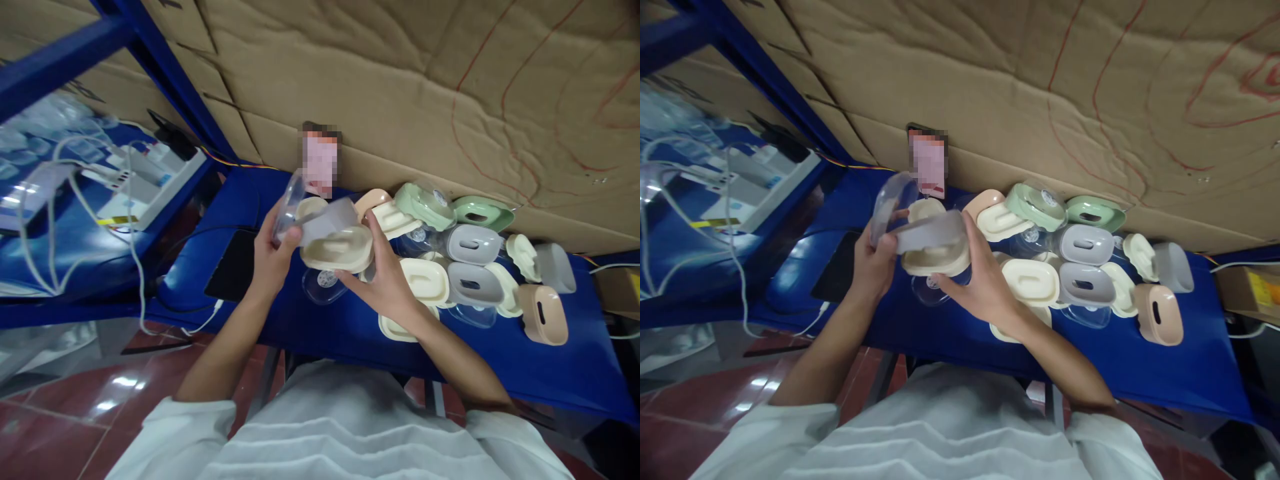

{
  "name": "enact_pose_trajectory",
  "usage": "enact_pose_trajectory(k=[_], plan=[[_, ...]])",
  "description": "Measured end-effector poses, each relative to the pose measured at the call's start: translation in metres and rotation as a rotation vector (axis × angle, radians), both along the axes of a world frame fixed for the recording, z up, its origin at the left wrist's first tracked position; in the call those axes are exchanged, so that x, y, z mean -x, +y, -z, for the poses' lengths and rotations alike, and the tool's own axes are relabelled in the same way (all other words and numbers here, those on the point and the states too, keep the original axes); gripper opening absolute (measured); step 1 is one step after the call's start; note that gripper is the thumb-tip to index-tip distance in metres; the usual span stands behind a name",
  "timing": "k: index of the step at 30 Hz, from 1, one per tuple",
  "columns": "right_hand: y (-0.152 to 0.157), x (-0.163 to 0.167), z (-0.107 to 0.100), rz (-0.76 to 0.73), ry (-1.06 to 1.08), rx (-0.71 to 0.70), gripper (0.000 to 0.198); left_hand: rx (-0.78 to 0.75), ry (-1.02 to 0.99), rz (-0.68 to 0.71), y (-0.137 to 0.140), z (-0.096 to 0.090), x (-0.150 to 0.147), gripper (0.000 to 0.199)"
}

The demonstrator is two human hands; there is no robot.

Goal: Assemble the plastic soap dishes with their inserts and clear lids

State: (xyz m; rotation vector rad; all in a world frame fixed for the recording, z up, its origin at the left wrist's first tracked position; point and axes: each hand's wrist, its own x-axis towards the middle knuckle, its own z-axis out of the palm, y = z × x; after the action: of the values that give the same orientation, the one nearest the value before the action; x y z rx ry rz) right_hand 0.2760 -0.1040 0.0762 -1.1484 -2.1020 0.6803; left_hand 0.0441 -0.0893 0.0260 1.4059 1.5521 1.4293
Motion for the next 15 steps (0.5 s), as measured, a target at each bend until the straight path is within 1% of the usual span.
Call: enact_pose_trajectory(k=[2, 5, 8, 12, 15], plan=[[0.001, 0.002, 0.006, 0.012, -0.099, -0.037, 0.090, -0.011, 0.047, -0.106, 0.005, 0.003, 0.005, 0.077], [0.002, 0.005, 0.013, 0.046, -0.290, -0.099, 0.068, -0.018, 0.201, -0.199, 0.009, 0.006, 0.014, 0.081], [0.002, 0.005, 0.018, 0.066, -0.437, -0.169, 0.055, 0.007, 0.293, -0.183, 0.011, 0.009, 0.021, 0.087], [0.000, 0.001, 0.020, 0.063, -0.532, -0.216, 0.051, 0.114, 0.261, -0.112, 0.013, 0.013, 0.025, 0.076], [-0.003, -0.002, 0.021, 0.074, -0.567, -0.232, 0.044, 0.156, 0.305, -0.151, 0.013, 0.013, 0.024, 0.078]])
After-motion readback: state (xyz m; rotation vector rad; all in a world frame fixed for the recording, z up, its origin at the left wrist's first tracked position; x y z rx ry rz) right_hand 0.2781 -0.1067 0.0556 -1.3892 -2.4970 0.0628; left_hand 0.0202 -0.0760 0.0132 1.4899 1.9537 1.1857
